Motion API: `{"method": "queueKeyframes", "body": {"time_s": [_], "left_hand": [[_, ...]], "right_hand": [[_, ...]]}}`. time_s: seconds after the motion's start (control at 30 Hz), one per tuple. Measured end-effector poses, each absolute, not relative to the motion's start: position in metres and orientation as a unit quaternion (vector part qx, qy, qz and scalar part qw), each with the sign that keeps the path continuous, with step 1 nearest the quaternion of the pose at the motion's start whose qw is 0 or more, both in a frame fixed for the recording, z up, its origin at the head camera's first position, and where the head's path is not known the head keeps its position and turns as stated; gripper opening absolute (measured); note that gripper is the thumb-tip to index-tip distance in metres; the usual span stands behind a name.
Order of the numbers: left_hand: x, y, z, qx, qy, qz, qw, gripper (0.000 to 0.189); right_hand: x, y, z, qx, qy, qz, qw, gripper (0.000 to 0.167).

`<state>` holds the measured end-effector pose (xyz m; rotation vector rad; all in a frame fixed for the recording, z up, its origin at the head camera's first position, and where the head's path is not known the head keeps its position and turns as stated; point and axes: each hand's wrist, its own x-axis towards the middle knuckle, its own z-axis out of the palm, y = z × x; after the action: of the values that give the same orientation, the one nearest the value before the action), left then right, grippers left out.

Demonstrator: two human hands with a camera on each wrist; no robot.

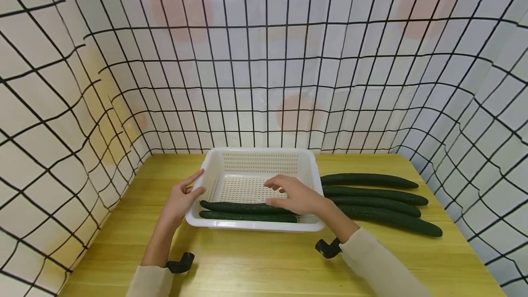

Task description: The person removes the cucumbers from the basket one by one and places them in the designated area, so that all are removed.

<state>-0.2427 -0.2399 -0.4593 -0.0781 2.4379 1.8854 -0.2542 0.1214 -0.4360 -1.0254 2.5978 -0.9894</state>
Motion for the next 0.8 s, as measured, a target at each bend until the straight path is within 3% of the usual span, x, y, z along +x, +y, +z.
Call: {"method": "queueKeyframes", "body": {"time_s": [0.43,0.8], "left_hand": [[-0.246,-0.238,-0.462,-0.029,0.796,0.603,0.037,0.061],[-0.244,-0.236,-0.456,-0.035,0.790,0.611,0.041,0.061]], "right_hand": [[-0.250,0.109,-0.446,-0.323,0.901,-0.212,0.196,0.061],[-0.247,0.103,-0.448,-0.334,0.910,-0.158,0.186,0.046]]}}
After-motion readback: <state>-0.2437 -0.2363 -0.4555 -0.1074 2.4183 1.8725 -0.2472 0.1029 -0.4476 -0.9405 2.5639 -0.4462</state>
